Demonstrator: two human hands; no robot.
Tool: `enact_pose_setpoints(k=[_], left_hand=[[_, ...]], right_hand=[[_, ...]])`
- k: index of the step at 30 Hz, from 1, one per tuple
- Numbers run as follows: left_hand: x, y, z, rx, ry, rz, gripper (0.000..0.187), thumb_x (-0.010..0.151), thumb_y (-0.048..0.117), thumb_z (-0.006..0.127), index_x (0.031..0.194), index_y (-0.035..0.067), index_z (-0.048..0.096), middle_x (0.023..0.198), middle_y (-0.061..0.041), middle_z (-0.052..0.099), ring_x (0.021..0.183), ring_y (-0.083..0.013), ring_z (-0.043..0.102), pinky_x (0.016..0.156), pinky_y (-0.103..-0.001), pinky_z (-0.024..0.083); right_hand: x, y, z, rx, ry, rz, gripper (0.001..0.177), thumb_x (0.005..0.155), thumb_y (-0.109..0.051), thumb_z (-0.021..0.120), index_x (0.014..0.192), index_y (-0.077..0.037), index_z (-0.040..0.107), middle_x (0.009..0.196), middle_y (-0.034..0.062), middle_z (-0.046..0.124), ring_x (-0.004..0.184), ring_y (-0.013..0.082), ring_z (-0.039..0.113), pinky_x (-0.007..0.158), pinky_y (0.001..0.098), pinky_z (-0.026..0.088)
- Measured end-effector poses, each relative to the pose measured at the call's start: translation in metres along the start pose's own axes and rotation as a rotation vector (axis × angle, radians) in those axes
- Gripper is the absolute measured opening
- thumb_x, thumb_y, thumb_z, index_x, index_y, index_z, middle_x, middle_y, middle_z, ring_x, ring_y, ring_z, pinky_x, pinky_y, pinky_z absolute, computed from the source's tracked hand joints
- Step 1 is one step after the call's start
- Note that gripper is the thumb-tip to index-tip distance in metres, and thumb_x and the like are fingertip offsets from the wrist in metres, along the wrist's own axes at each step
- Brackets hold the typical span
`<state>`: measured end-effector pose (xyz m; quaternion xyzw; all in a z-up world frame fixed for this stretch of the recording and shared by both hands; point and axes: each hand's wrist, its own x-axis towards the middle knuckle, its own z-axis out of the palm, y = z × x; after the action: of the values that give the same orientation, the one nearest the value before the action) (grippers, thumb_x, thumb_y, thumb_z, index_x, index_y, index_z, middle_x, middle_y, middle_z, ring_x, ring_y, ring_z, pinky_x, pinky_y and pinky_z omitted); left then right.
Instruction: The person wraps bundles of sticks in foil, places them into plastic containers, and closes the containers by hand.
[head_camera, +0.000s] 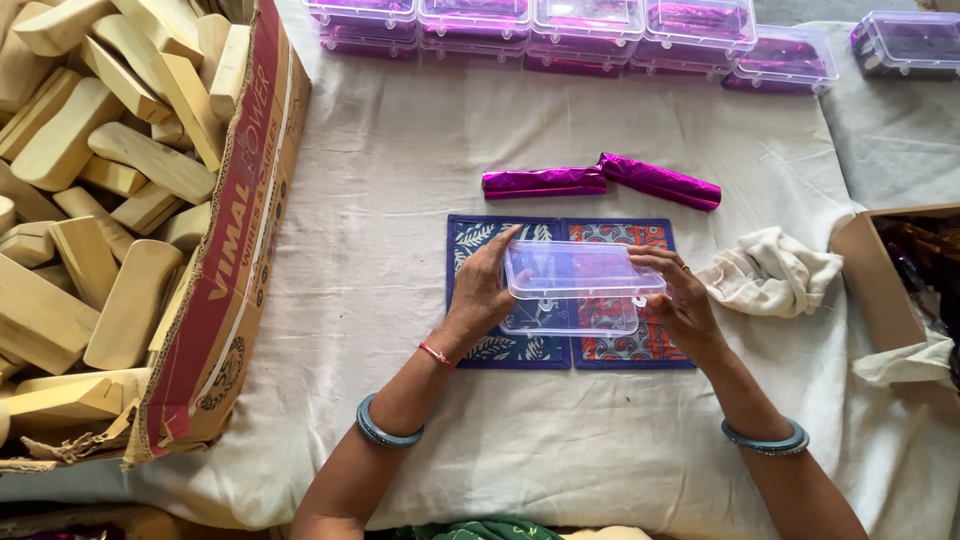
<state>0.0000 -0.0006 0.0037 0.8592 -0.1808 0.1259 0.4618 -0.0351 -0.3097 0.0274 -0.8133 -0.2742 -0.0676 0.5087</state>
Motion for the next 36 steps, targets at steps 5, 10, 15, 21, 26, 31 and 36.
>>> enact_pose_setpoints(k=[5, 10, 15, 21, 26, 31, 36], left_hand=[[-0.004, -0.007, 0.010, -0.030, 0.006, -0.005, 0.075, 0.090, 0.025, 0.080, 0.150, 0.009, 0.040, 0.122, -0.017, 0.069, 0.110, -0.0338, 0.071, 0.094, -0.044, 0.059], [-0.007, -0.004, 0.013, -0.072, 0.061, 0.010, 0.099, 0.087, 0.019, 0.081, 0.161, 0.011, 0.016, 0.133, -0.018, 0.062, 0.112, -0.0354, 0.070, 0.096, -0.042, 0.060], [-0.007, 0.008, 0.002, -0.059, 0.097, 0.058, 0.109, 0.084, 0.016, 0.080, 0.165, 0.011, 0.007, 0.145, -0.017, 0.053, 0.116, -0.0335, 0.068, 0.099, -0.041, 0.060], [-0.013, 0.009, -0.002, 0.133, 0.270, 0.243, 0.095, 0.091, 0.020, 0.083, 0.163, 0.015, 0.022, 0.152, -0.016, 0.041, 0.138, -0.0347, 0.049, 0.111, -0.044, 0.051], [-0.005, 0.022, -0.010, 0.251, 0.215, 0.296, 0.079, 0.082, 0.024, 0.084, 0.151, 0.029, 0.046, 0.157, -0.017, 0.036, 0.142, -0.0372, 0.043, 0.115, -0.049, 0.045], [-0.003, 0.003, 0.001, 0.122, 0.038, 0.113, 0.081, 0.083, 0.023, 0.085, 0.153, 0.026, 0.045, 0.159, -0.014, 0.035, 0.135, -0.0350, 0.050, 0.108, -0.048, 0.047], [-0.003, 0.004, -0.001, 0.035, -0.033, 0.036, 0.081, 0.082, 0.016, 0.080, 0.154, 0.029, 0.046, 0.157, -0.008, 0.040, 0.119, -0.0232, 0.063, 0.099, -0.036, 0.058]], right_hand=[[0.001, -0.005, 0.011, -0.141, 0.158, -0.047, 0.067, 0.104, -0.066, 0.044, 0.131, -0.007, 0.061, 0.135, 0.0103, 0.062, 0.133, 0.0242, 0.058, 0.115, 0.0401, 0.045], [0.006, -0.004, 0.017, -0.155, 0.232, -0.016, 0.069, 0.107, -0.067, 0.034, 0.126, -0.007, 0.061, 0.132, 0.0107, 0.064, 0.132, 0.0239, 0.058, 0.113, 0.0387, 0.047], [0.015, 0.014, 0.016, -0.151, 0.294, -0.032, 0.067, 0.110, -0.065, 0.031, 0.124, -0.007, 0.061, 0.125, 0.0088, 0.065, 0.121, 0.0213, 0.062, 0.101, 0.0345, 0.052], [0.036, 0.077, -0.003, -0.189, 0.347, 0.338, 0.064, 0.116, -0.060, 0.040, 0.100, -0.001, 0.060, 0.079, 0.0112, 0.051, 0.074, 0.0130, 0.045, 0.066, 0.0335, 0.040], [0.067, 0.057, 0.007, 0.076, 0.369, 0.257, 0.066, 0.106, -0.065, 0.039, 0.087, -0.009, 0.069, 0.088, 0.0018, 0.072, 0.081, 0.0091, 0.065, 0.075, 0.0297, 0.049], [0.064, 0.058, 0.024, 0.164, 0.396, 0.298, 0.061, 0.107, -0.063, 0.043, 0.097, -0.008, 0.067, 0.087, 0.0044, 0.073, 0.083, 0.0128, 0.067, 0.076, 0.0300, 0.051], [0.061, 0.088, 0.012, 0.272, 0.358, 0.299, 0.059, 0.109, -0.063, 0.044, 0.106, -0.008, 0.066, 0.092, 0.0063, 0.073, 0.086, 0.0129, 0.071, 0.077, 0.0277, 0.057]])
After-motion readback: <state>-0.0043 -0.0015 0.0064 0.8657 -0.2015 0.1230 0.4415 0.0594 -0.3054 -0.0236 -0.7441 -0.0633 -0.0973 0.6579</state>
